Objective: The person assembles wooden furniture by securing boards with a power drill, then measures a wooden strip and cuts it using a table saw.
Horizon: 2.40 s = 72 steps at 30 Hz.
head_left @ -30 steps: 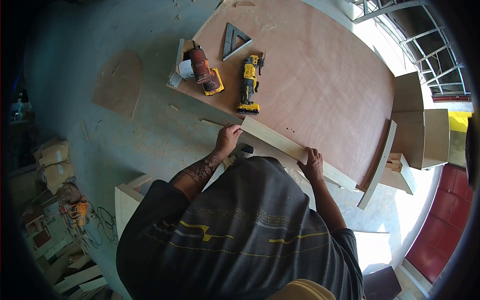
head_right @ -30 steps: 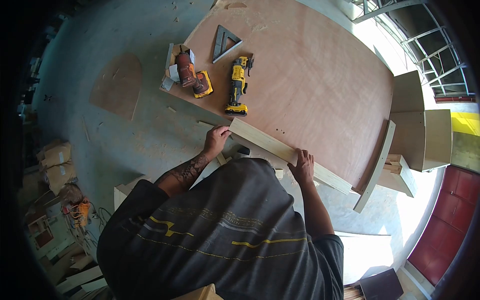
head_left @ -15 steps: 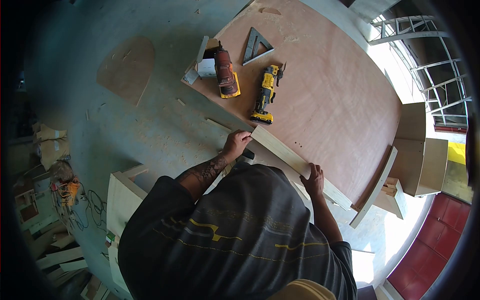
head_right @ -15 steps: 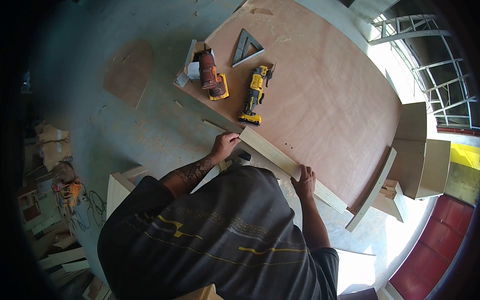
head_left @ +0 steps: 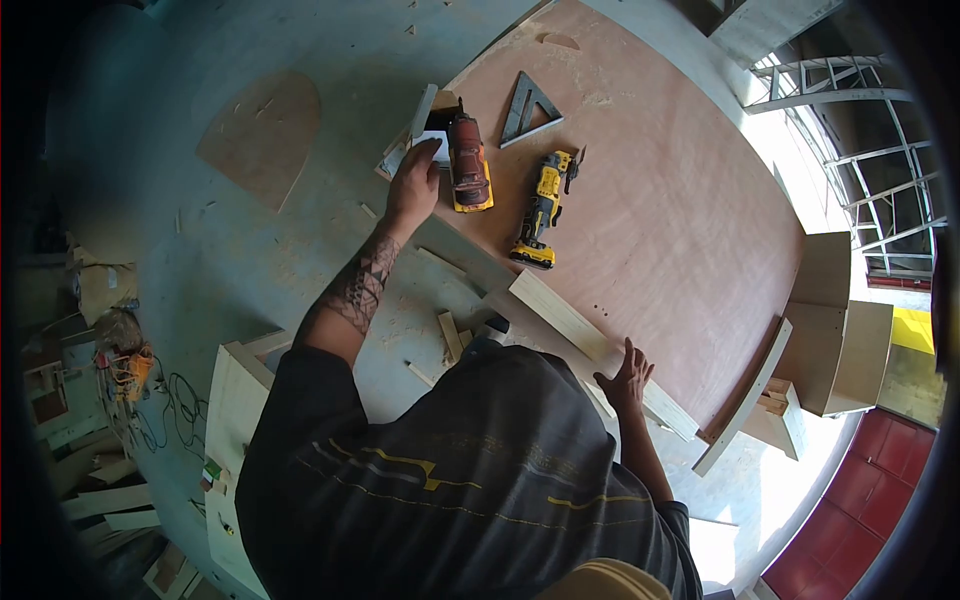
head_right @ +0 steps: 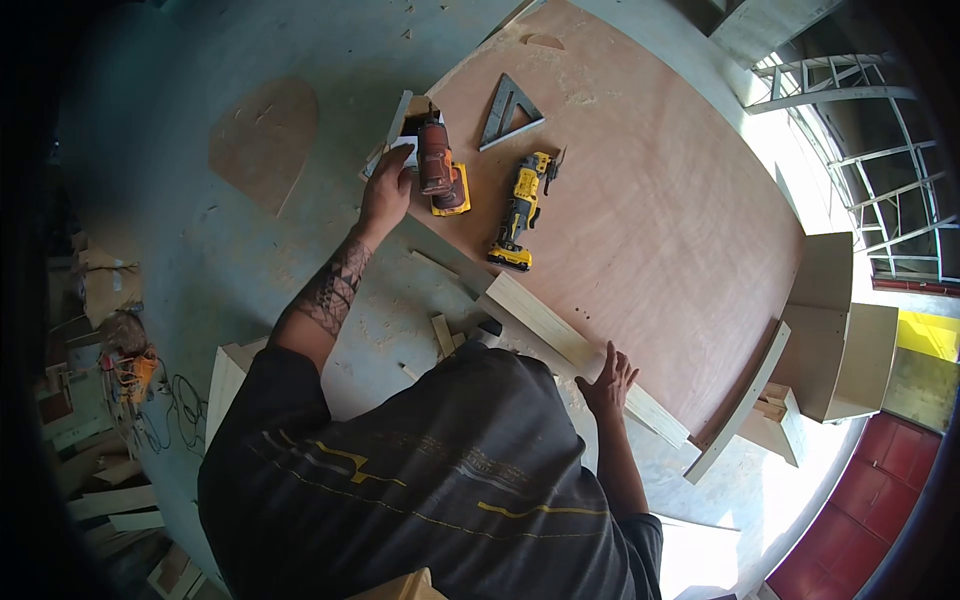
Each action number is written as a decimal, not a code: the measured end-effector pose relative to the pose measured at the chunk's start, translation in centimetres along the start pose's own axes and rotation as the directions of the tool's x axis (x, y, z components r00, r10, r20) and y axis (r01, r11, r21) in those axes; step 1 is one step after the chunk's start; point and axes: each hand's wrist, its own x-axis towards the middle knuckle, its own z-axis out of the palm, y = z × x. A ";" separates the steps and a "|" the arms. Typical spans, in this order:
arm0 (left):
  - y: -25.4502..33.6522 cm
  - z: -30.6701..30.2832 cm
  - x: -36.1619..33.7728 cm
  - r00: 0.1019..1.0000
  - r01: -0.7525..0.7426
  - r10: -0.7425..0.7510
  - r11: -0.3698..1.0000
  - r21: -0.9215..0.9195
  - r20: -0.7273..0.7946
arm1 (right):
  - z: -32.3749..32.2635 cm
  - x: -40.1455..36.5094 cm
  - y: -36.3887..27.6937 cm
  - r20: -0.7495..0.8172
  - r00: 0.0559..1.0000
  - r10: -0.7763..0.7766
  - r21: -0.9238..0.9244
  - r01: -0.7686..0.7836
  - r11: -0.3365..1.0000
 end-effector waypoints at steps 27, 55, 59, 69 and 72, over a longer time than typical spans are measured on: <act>-13.6 4.0 6.7 0.907 0.326 -0.353 0.934 0.146 0.230 | 0.0 -3.3 4.2 -0.310 0.940 0.142 0.248 -0.064 0.967; -10.4 3.7 9.0 0.731 -0.208 -0.241 0.812 0.545 0.638 | -3.3 -2.4 1.5 -0.492 0.864 0.108 0.248 0.021 0.968; -12.7 5.7 7.7 0.764 -0.266 -0.165 0.800 0.538 0.624 | -4.7 -2.9 -0.7 -0.499 0.853 0.153 0.309 0.010 0.951; -12.6 5.6 8.0 0.800 -0.219 -0.149 0.830 0.513 0.581 | -4.6 -4.5 -2.1 -0.368 0.916 0.160 0.393 -0.002 0.919; -12.2 5.9 8.6 0.766 -0.196 -0.195 0.837 0.511 0.613 | -5.0 -4.4 -2.8 -0.205 0.954 0.219 0.507 -0.088 0.857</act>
